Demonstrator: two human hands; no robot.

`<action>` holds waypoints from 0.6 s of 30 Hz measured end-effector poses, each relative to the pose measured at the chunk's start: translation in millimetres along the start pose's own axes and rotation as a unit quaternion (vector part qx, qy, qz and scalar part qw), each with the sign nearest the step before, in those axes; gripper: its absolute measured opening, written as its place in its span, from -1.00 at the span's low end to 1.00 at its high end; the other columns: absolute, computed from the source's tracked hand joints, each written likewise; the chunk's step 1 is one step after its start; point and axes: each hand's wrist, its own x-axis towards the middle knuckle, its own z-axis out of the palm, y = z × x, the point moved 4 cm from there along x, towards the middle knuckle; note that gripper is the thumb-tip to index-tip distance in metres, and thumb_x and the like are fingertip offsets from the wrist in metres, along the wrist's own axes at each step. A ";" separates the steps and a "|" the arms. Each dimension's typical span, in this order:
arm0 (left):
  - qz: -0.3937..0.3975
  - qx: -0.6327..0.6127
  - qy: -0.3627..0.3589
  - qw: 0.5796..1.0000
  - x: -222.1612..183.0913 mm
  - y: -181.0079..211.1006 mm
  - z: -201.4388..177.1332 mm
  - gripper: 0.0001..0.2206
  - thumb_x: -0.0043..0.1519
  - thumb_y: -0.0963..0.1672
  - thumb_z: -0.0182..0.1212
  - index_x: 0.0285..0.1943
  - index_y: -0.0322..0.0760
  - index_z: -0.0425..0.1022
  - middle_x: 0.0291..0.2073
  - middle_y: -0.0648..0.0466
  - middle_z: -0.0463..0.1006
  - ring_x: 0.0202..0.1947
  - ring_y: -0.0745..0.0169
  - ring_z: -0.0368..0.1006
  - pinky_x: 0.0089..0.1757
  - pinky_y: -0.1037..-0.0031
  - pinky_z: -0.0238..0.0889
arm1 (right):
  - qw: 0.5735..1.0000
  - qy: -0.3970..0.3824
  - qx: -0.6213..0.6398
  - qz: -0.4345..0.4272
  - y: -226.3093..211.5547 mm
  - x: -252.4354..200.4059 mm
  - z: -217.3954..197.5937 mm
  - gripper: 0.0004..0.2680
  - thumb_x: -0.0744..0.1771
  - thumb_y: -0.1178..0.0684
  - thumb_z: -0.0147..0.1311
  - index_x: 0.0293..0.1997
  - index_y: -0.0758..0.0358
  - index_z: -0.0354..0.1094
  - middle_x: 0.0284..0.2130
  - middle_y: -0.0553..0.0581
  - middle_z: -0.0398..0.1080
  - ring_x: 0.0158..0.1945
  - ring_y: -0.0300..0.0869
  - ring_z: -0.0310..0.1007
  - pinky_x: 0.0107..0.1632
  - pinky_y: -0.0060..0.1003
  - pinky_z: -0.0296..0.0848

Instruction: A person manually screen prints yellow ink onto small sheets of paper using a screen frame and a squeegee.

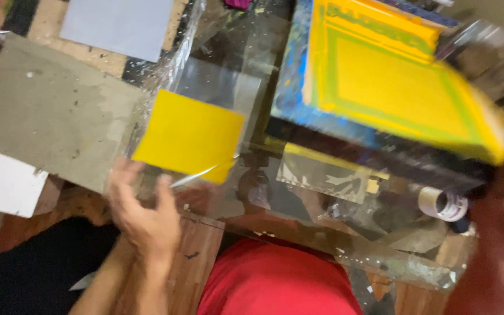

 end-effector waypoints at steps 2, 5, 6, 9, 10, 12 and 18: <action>-0.161 -0.201 -0.103 0.961 -27.0 38.3 28.9 -0.58 0.24 -0.18 0.32 0.29 -0.37 0.42 0.25 -0.18 0.52 0.30 -0.15 0.42 0.26 0.15 0.23 | 0.988 0.089 0.122 -0.041 -47.8 1.1 -16.1 -0.92 0.68 0.34 -0.02 0.23 0.56 0.13 0.03 0.50 0.24 0.06 0.23 0.22 0.12 0.07 0.26; -0.305 -0.501 -0.284 0.759 -68.1 98.1 67.5 -0.44 0.19 -0.19 0.30 0.42 -0.28 0.29 0.32 -0.03 0.49 0.32 0.16 0.40 0.24 0.40 0.27 | 0.952 0.200 0.193 -0.130 -83.6 -3.6 -34.8 -0.75 0.50 0.41 0.05 0.37 0.67 0.18 0.17 0.72 0.36 0.17 0.46 0.36 0.24 0.24 0.37; -0.301 -0.601 -0.353 0.651 -80.9 121.7 75.3 -0.41 0.22 -0.22 0.32 0.46 -0.30 0.20 0.36 -0.06 0.44 0.36 0.16 0.35 0.22 0.42 0.28 | 0.949 0.215 0.148 -0.177 -92.7 -5.9 -38.1 -0.80 0.48 0.34 0.06 0.27 0.59 0.27 0.10 0.62 0.40 0.14 0.40 0.31 0.26 0.25 0.31; -0.349 -0.620 -0.342 0.614 -102.1 124.0 88.5 -0.71 0.22 -0.26 0.30 0.02 -0.26 0.27 0.11 -0.22 0.54 0.24 -0.04 0.49 0.22 0.26 0.36 | 0.976 0.114 0.152 -0.109 -85.5 -17.0 -12.0 -0.65 0.38 0.33 0.20 0.35 0.34 0.33 0.15 0.45 0.40 0.20 0.26 0.37 0.29 0.09 0.16; -0.348 -0.621 -0.345 0.611 -119.7 109.0 98.4 -0.71 0.22 -0.26 0.30 0.02 -0.26 0.27 0.11 -0.22 0.54 0.24 -0.04 0.49 0.22 0.26 0.36 | 0.976 0.115 0.149 -0.107 -83.4 -9.3 -3.9 -0.65 0.38 0.33 0.20 0.35 0.34 0.33 0.15 0.45 0.40 0.20 0.26 0.37 0.29 0.09 0.16; -0.469 -0.512 -0.351 0.628 -161.4 65.9 121.8 -0.58 0.15 -0.18 0.44 -0.06 -0.23 0.15 0.22 -0.33 0.32 0.32 -0.08 0.49 0.19 0.27 0.46 | 0.978 0.077 0.150 -0.121 -82.6 6.5 18.3 -0.66 0.35 0.26 0.16 0.31 0.26 0.40 0.03 0.27 0.49 0.06 0.14 0.46 0.21 0.01 0.28; -0.469 -0.547 -0.317 0.617 -153.8 61.3 134.6 -0.67 0.23 -0.26 0.33 -0.28 -0.18 0.13 -0.23 -0.16 0.46 -0.05 0.07 0.54 0.05 0.33 0.44 | 0.977 0.027 0.151 -0.148 -83.0 101.9 100.5 -0.67 0.44 0.10 0.09 0.42 0.05 0.31 -0.08 0.19 0.38 -0.07 0.14 0.35 -0.05 -0.04 0.13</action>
